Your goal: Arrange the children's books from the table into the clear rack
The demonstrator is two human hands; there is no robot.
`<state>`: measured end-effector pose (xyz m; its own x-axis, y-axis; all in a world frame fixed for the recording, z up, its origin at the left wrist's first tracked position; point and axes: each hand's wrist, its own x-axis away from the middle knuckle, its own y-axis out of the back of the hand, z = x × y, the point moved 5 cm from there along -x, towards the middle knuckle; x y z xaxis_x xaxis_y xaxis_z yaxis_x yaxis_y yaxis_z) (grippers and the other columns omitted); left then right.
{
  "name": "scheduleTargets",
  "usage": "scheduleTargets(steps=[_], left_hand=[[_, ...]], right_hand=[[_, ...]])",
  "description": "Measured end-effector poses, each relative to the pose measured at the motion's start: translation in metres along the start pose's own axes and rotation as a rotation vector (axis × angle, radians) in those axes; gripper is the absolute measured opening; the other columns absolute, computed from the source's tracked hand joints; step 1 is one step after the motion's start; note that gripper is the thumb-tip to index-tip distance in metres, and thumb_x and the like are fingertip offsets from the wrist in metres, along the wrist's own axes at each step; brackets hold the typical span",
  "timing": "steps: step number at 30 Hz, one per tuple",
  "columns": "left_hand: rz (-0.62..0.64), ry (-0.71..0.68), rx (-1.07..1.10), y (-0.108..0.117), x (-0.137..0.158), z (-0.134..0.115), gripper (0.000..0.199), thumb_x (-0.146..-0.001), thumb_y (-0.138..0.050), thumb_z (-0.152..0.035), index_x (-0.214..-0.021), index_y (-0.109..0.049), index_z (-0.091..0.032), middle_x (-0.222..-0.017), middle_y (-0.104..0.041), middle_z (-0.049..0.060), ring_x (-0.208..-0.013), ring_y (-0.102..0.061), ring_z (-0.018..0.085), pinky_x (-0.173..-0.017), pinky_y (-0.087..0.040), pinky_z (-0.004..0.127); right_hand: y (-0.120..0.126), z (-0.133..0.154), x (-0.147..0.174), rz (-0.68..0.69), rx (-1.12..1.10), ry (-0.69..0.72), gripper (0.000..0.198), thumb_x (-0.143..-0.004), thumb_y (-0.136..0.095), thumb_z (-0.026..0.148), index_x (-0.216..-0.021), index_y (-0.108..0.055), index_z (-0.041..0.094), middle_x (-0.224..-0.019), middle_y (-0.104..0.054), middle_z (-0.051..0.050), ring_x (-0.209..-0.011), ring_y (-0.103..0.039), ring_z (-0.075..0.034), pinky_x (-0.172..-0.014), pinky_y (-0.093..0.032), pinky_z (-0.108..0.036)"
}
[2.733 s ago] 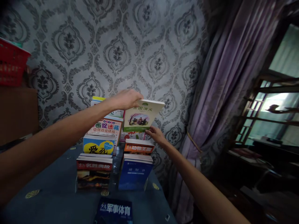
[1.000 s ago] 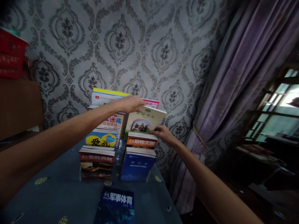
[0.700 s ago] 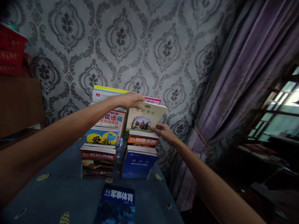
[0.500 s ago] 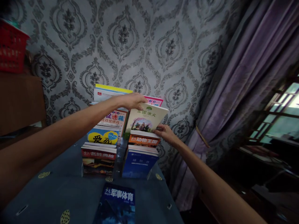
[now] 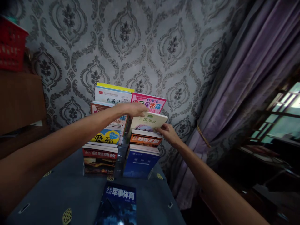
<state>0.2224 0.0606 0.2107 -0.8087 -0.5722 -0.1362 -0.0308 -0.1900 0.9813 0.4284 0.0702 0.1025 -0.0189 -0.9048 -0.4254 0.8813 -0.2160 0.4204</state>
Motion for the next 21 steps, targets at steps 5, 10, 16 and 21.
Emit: scheduleTargets(steps=[5,10,16,21], left_hand=[[0.11,0.042,-0.044,-0.004,-0.002,-0.006,0.038,-0.087,-0.053,-0.02,-0.124,-0.063,-0.015,-0.131,-0.063,0.015,-0.109,-0.06,0.028,-0.093,-0.048,0.04],[0.1,0.034,-0.096,0.001,0.007,-0.012,0.038,-0.092,-0.051,-0.027,-0.126,-0.061,-0.016,-0.132,-0.063,0.016,-0.108,-0.06,0.026,-0.093,-0.047,0.036],[-0.003,0.03,-0.176,0.009,0.025,-0.014,0.033,-0.09,-0.054,-0.024,-0.121,-0.063,-0.015,-0.125,-0.065,0.016,-0.104,-0.062,0.025,-0.085,-0.048,0.033],[-0.176,-0.001,-0.194,0.009,0.042,-0.013,0.034,-0.092,-0.046,-0.012,-0.123,-0.058,-0.015,-0.12,-0.065,0.017,-0.106,-0.06,0.027,-0.087,-0.047,0.038]], right_hand=[[-0.007,-0.003,0.006,0.013,-0.057,-0.002,0.043,-0.061,-0.079,0.044,-0.094,-0.073,0.017,-0.094,-0.078,-0.008,-0.093,-0.07,-0.031,-0.085,-0.055,-0.043],[-0.006,0.003,0.01,-0.002,-0.094,0.027,0.041,-0.061,-0.077,0.042,-0.093,-0.073,0.018,-0.096,-0.078,-0.007,-0.095,-0.07,-0.031,-0.091,-0.053,-0.045],[-0.004,0.007,0.017,-0.044,-0.136,0.01,0.04,-0.061,-0.078,0.039,-0.094,-0.073,0.018,-0.096,-0.078,-0.007,-0.098,-0.07,-0.03,-0.094,-0.052,-0.046],[-0.007,0.006,0.019,-0.09,-0.117,0.037,0.041,-0.062,-0.076,0.041,-0.094,-0.072,0.017,-0.095,-0.077,-0.007,-0.095,-0.07,-0.029,-0.094,-0.051,-0.046]])
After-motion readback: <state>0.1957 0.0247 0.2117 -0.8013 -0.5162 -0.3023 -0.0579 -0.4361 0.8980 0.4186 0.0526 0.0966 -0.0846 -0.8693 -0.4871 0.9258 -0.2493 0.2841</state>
